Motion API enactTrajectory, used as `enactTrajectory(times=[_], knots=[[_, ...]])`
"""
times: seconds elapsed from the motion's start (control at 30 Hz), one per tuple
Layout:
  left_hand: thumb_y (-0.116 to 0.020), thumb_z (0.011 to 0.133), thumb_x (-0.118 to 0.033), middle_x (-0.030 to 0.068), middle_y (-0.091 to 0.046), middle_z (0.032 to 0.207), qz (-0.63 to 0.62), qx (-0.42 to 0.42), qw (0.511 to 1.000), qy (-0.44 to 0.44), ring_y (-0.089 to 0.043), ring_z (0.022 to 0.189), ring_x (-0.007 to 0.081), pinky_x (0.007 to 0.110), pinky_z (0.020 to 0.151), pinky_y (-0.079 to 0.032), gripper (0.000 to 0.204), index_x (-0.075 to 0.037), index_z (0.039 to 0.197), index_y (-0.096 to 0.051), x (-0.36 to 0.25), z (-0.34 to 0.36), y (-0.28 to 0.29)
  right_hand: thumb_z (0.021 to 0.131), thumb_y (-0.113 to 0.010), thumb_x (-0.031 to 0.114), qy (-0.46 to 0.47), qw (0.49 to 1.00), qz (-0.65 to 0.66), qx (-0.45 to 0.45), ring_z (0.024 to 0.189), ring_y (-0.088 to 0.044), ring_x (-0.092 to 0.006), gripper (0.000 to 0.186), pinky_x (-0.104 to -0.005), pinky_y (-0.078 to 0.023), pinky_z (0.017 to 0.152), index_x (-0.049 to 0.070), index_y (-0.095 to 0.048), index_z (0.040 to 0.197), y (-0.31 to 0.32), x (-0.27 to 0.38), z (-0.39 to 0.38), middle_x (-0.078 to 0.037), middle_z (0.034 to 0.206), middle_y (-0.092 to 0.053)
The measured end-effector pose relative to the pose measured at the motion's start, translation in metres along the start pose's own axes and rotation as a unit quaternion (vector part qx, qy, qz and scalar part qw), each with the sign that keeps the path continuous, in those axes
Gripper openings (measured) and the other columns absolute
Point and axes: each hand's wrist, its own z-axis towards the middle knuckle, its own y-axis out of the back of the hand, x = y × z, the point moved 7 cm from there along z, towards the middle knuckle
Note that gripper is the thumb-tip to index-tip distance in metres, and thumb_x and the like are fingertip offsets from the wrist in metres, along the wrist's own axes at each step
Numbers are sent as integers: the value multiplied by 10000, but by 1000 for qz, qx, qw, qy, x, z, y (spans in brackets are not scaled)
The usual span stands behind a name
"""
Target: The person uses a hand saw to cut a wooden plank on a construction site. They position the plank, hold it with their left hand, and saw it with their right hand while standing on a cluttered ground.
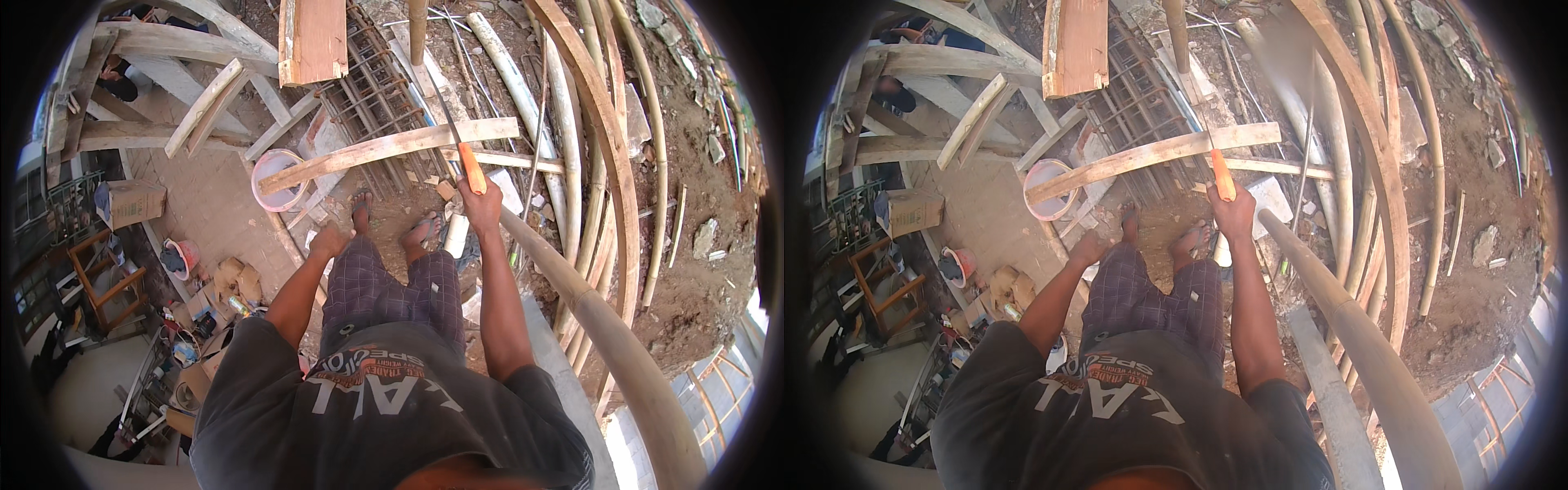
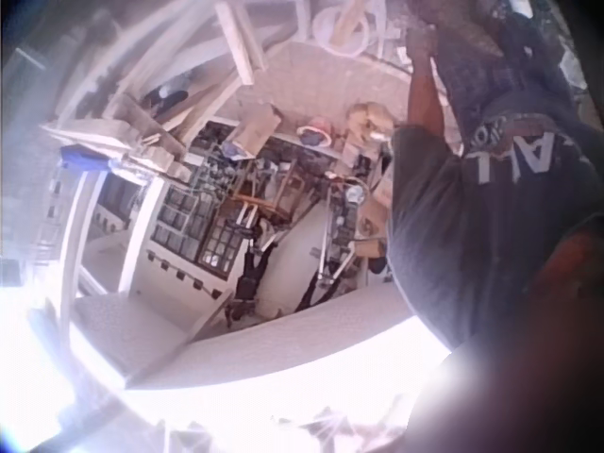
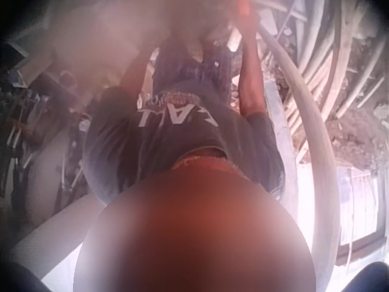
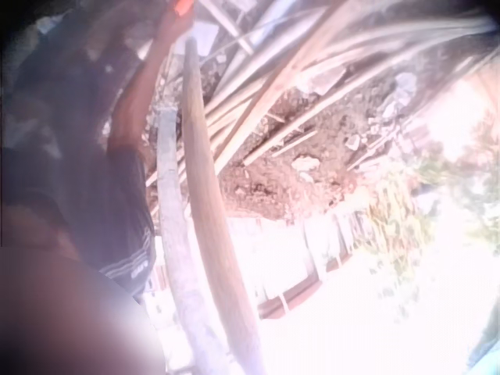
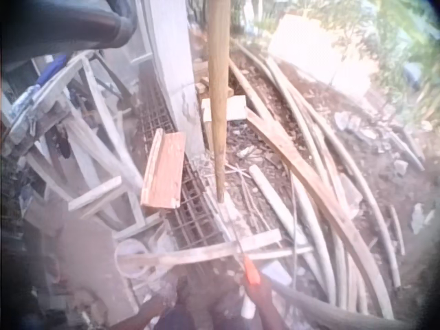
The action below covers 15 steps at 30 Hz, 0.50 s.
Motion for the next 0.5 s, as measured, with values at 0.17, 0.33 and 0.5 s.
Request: enactTrajectory(times=[0.17, 0.33, 0.5], knots=[[-653, 927, -431, 121, -619, 749, -243, 50, 960, -133, -602, 676, 219, 358, 607, -477, 417, -19, 948, -596, 28, -122, -27, 836, -730, 316, 13, 1000, 20, -3, 609, -623, -216, 329, -384, -489, 620, -8, -678, 859, 3, -11, 4, -132, 658, -645], [-654, 952, -335, 30, -539, 680, -288, 57, 944, -150, -487, 555, 101, 275, 514, -412, 306, -45, 895, -573, -13, -230, 45, 833, -706, 314, 23, 999, 32, -1, 608, -623, -231, 332, -391, -487, 622, -15, -677, 870, 4, -21, 8, -137, 671, -654], [-645, 958, -366, 63, -621, 859, -281, -254, 895, -236, -563, 728, 118, 272, 653, -458, 399, -30, 1170, -603, -54, -300, 198, 817, -676, 260, 42, 998, 38, -2, 588, -603, -231, 289, -393, -479, 611, -28, -660, 846, 6, -20, 12, -146, 649, -628]])
